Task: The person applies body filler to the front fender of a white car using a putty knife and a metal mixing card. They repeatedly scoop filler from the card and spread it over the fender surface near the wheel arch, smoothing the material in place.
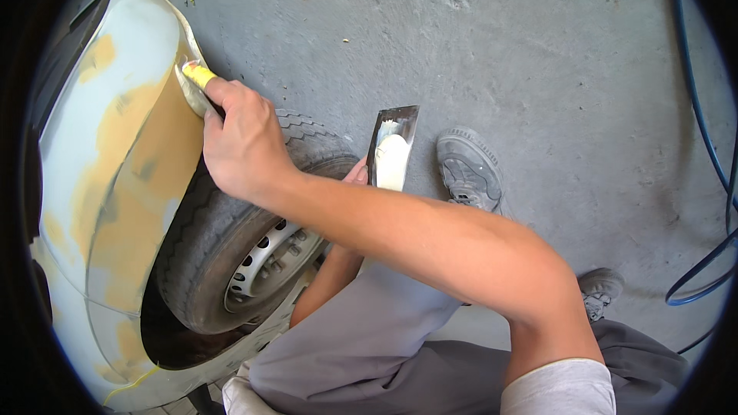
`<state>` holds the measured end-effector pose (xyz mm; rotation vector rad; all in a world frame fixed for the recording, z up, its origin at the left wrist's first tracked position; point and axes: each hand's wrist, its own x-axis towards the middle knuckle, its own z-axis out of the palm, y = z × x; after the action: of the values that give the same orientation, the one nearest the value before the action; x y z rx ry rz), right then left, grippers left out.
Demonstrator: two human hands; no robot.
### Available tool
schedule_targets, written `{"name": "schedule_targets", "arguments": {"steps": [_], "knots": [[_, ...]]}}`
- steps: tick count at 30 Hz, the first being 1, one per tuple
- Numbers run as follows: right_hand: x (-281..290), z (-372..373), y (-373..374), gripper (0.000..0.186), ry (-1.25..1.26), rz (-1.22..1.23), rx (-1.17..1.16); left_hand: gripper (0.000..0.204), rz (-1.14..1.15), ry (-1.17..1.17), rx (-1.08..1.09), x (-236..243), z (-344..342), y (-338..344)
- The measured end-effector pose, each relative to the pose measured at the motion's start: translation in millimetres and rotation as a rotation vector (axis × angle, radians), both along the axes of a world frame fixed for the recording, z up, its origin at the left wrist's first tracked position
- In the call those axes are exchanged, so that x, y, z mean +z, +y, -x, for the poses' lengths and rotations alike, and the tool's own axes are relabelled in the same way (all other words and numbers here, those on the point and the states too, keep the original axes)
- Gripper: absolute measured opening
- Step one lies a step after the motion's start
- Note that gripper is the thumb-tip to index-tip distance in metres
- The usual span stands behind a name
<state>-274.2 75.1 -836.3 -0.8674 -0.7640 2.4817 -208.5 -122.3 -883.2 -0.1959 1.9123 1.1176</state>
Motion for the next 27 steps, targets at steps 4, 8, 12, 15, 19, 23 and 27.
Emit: {"name": "schedule_targets", "arguments": {"steps": [4,8,12,15,19,23,27], "knots": [[-15,-16,10,0.026,0.015,0.141,0.101,0.062,0.059,0.101,-0.127,1,4,-12],[-21,19,22,0.026,0.061,0.122,0.1,0.038,-0.109,0.134,-0.056,3,-6,-15],[-3,19,6,0.027,0.027,0.133,0.102,0.043,-0.006,0.137,-0.071,8,-2,-3],[33,-10,-9,0.028,0.026,0.107,-0.189,0.049,-0.047,-0.096,0.159,14,4,13],[67,-50,-14,0.045,0.138,0.1,-0.241,0.051,-0.09,-0.1,0.206,16,-2,29],[33,-55,-2,0.045,0.076,0.079,-0.088,0.049,0.026,-0.094,0.281,16,-7,25],[-27,-14,19,0.037,0.016,0.209,0.266,0.033,0.097,0.281,-0.042,12,-12,12]]}}
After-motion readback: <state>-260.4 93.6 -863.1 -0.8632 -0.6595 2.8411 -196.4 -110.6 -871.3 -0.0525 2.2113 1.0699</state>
